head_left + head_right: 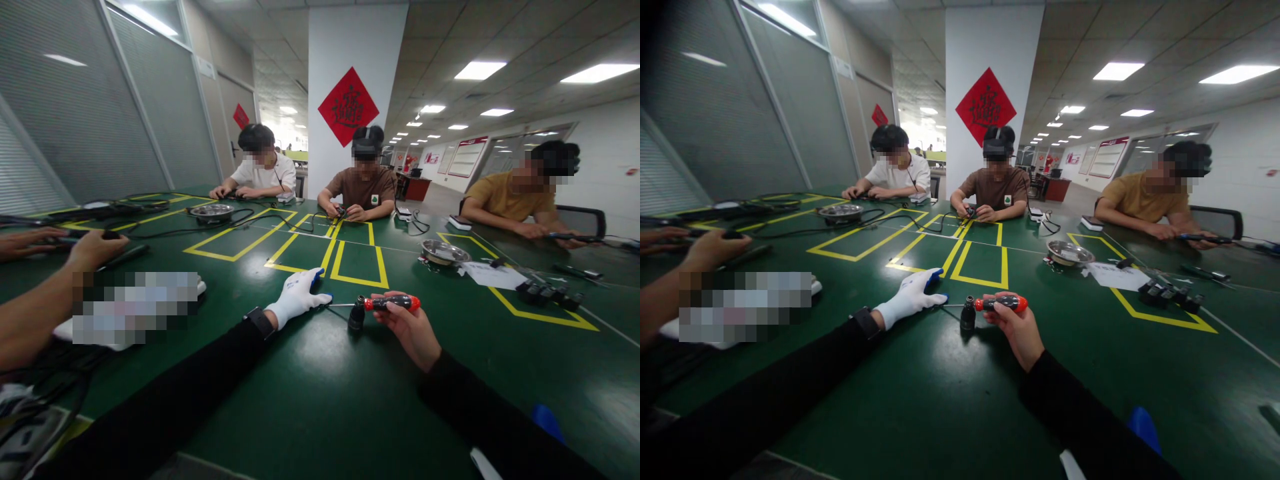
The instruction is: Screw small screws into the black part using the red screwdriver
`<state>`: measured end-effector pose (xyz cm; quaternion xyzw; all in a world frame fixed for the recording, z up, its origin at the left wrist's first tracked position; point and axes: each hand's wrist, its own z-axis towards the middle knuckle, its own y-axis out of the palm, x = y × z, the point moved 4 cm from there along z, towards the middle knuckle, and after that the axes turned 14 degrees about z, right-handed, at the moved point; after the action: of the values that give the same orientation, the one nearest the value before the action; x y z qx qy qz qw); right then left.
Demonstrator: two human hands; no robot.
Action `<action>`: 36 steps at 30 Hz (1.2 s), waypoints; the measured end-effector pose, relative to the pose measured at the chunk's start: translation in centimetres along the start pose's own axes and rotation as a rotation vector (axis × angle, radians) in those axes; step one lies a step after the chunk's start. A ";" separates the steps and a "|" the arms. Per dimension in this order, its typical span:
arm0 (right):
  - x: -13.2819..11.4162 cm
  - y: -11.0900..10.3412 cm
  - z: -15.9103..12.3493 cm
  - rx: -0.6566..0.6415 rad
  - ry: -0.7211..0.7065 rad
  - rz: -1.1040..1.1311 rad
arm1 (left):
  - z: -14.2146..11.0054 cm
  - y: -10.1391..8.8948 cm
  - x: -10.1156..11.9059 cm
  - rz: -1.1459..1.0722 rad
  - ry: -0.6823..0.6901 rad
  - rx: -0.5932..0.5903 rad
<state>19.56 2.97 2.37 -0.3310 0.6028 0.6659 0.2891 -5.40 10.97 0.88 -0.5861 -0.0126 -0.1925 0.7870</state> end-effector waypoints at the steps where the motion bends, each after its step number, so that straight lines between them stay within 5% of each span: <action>1: 0.0 0.1 0.0 -0.003 -0.001 0.003 | 0.0 0.0 0.0 0.007 0.000 -0.003; 9: -0.1 -0.8 0.4 0.092 -0.039 0.134 | -0.3 -0.1 0.1 0.021 -0.006 0.025; 16: -0.5 -1.7 0.7 0.161 -0.085 0.270 | -1.0 -2.5 2.1 -0.109 0.022 0.225; 23: -1.2 -1.5 0.4 0.188 -0.069 0.356 | -1.9 -3.4 4.8 -0.356 0.147 0.104; 33: -1.2 -2.2 0.7 0.205 -0.063 0.379 | -2.3 -2.8 5.0 -0.518 0.073 0.061; 36: -2.0 -2.0 0.8 0.175 -0.159 0.260 | -2.5 -2.5 5.0 -0.525 0.012 0.080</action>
<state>22.28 3.96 2.76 -0.1702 0.6715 0.6667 0.2750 -2.07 6.61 3.66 -0.5299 -0.1673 -0.3929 0.7327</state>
